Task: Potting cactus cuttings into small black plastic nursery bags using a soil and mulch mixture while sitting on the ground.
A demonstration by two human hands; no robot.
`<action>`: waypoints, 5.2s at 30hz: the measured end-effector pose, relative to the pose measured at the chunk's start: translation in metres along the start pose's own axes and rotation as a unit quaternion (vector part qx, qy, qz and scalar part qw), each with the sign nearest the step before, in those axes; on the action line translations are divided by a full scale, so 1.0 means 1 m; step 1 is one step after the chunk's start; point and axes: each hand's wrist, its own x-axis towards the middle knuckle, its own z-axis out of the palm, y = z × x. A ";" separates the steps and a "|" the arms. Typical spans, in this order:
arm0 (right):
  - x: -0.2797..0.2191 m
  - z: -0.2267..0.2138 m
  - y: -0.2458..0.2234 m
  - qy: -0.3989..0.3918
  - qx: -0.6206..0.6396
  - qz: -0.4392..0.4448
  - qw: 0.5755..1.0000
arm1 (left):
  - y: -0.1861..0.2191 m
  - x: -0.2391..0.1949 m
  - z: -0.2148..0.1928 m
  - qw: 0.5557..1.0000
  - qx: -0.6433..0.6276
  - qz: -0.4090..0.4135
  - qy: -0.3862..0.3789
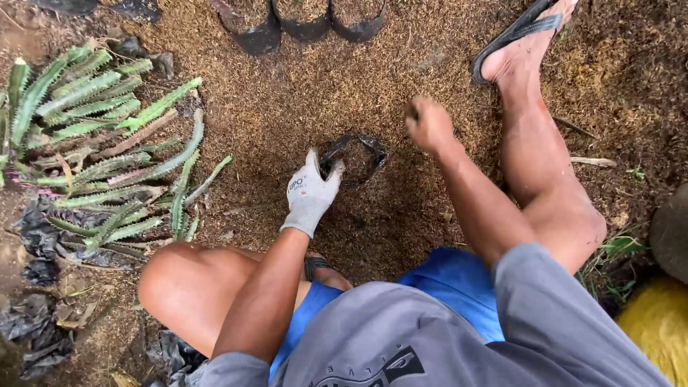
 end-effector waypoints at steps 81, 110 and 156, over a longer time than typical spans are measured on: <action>-0.127 -0.010 -0.149 -0.147 -0.215 -0.167 0.951 | -0.038 0.050 0.045 0.994 0.047 0.076 0.060; -0.047 0.081 -0.105 -0.202 -0.361 -0.208 0.886 | -0.063 -0.125 0.005 0.928 -0.004 0.241 0.284; 0.028 -0.079 0.198 0.131 -0.172 -0.228 0.950 | -0.256 0.285 -0.239 0.922 0.307 -0.069 0.225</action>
